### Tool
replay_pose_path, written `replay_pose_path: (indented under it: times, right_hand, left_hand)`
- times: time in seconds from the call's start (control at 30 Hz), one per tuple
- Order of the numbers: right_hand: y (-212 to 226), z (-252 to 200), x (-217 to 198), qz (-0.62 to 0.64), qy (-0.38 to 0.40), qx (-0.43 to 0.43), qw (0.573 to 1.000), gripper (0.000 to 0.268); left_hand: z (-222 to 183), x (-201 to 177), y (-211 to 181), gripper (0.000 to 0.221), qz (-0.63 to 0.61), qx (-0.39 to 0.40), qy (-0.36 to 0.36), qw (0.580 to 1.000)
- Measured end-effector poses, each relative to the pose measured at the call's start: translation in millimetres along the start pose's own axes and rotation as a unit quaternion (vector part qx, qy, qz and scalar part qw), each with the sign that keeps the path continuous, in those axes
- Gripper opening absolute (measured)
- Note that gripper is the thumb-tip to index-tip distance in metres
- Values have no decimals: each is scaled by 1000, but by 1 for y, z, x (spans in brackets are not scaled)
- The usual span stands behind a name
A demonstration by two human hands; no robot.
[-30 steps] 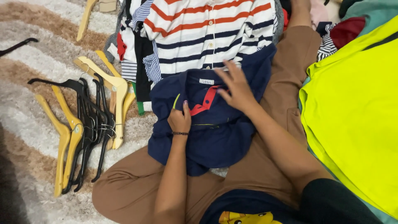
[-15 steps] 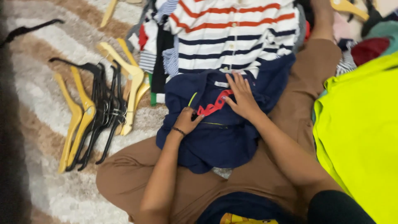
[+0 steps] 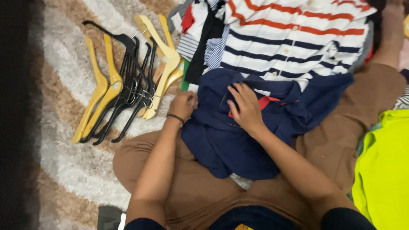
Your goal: A person sits on the floor and hangs various shirts, including polos and t-shirts, onto plastic hangers.
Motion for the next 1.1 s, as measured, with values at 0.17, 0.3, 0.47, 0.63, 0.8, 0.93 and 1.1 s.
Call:
replay_pose_path:
  times: [0.17, 0.3, 0.47, 0.63, 0.8, 0.93, 1.1]
  right_hand:
    - [27, 33, 11, 53, -24, -1, 998, 29]
    - [55, 53, 47, 157, 41, 23, 986, 25]
    - [74, 50, 150, 216, 141, 45, 965, 33]
    - [65, 32, 236, 225, 237, 166, 930, 39]
    - [14, -16, 327, 378, 291, 405, 780, 37]
    - [14, -20, 338, 453, 301, 466, 698, 36]
    - [35, 15, 276, 482, 175, 406, 756, 24]
  left_hand:
    - [16, -39, 53, 8, 74, 4, -108, 991]
    - [13, -67, 81, 27, 76, -103, -176, 976]
    - [12, -41, 128, 50, 45, -171, -190, 966]
    - [13, -55, 117, 72, -23, -236, -150, 960]
    - [15, -63, 104, 70, -3, -221, -155, 963]
    - [13, -48, 122, 71, 23, -232, -147, 961]
    - [11, -73, 95, 51, -22, -203, -223, 953]
Point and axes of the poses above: each hand's wrist, its own z-axis towards the middle knuckle, its own x-axis out of the palm, y = z × x, the point moved 7 cm from there along z, towards the middle knuckle, and after that the axes turned 11 degrees about x, right-handed, at the moved point
